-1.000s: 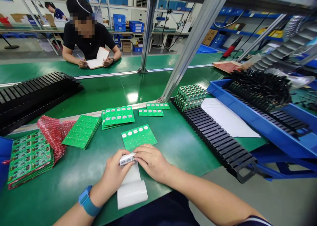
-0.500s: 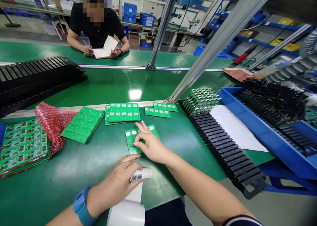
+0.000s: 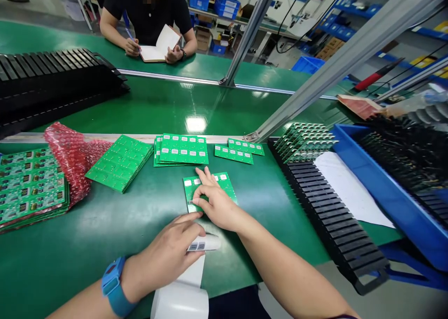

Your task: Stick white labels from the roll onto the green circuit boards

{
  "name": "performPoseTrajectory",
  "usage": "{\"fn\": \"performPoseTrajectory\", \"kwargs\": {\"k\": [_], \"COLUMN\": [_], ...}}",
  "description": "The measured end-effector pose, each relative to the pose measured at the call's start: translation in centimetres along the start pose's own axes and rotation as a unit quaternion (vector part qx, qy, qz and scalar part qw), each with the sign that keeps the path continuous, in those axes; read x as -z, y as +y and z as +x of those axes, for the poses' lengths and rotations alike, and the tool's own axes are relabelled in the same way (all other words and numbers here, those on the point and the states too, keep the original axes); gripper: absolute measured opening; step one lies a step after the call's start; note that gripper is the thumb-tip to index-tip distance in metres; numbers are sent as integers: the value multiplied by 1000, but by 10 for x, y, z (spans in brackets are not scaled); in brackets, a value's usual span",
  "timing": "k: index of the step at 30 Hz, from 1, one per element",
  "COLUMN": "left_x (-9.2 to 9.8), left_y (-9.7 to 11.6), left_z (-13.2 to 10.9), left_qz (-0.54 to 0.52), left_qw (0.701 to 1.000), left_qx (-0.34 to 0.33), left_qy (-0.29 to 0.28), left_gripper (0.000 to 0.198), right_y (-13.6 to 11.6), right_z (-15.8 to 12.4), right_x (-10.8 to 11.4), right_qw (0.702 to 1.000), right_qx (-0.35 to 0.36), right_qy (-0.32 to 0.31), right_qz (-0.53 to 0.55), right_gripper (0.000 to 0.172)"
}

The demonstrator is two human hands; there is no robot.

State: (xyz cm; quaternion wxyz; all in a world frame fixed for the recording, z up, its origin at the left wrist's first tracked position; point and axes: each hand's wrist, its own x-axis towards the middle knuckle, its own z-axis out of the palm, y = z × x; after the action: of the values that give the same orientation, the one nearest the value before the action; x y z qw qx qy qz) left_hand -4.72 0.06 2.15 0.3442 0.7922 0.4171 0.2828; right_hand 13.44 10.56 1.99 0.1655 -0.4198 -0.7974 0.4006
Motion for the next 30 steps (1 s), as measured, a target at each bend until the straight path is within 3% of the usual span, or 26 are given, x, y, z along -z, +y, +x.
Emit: {"fn": "performPoseTrajectory", "kwargs": {"k": [22, 27, 30], "left_x": [0, -4, -5], "left_y": [-2, -9, -12], "left_z": [0, -1, 1], "left_qz": [-4, -21, -29], "left_qw": [1000, 1000, 999], "left_qx": [8, 12, 12], "left_qy": [-8, 3, 25], "left_gripper": [26, 27, 20], "right_y": [7, 9, 9], "right_z": [-1, 8, 12], "right_x": [-12, -15, -14], "right_qw": [998, 994, 992], "right_qx": [14, -5, -5], "right_qy": [48, 107, 123], "right_qz": [-37, -36, -36], "right_gripper": [12, 42, 44]}}
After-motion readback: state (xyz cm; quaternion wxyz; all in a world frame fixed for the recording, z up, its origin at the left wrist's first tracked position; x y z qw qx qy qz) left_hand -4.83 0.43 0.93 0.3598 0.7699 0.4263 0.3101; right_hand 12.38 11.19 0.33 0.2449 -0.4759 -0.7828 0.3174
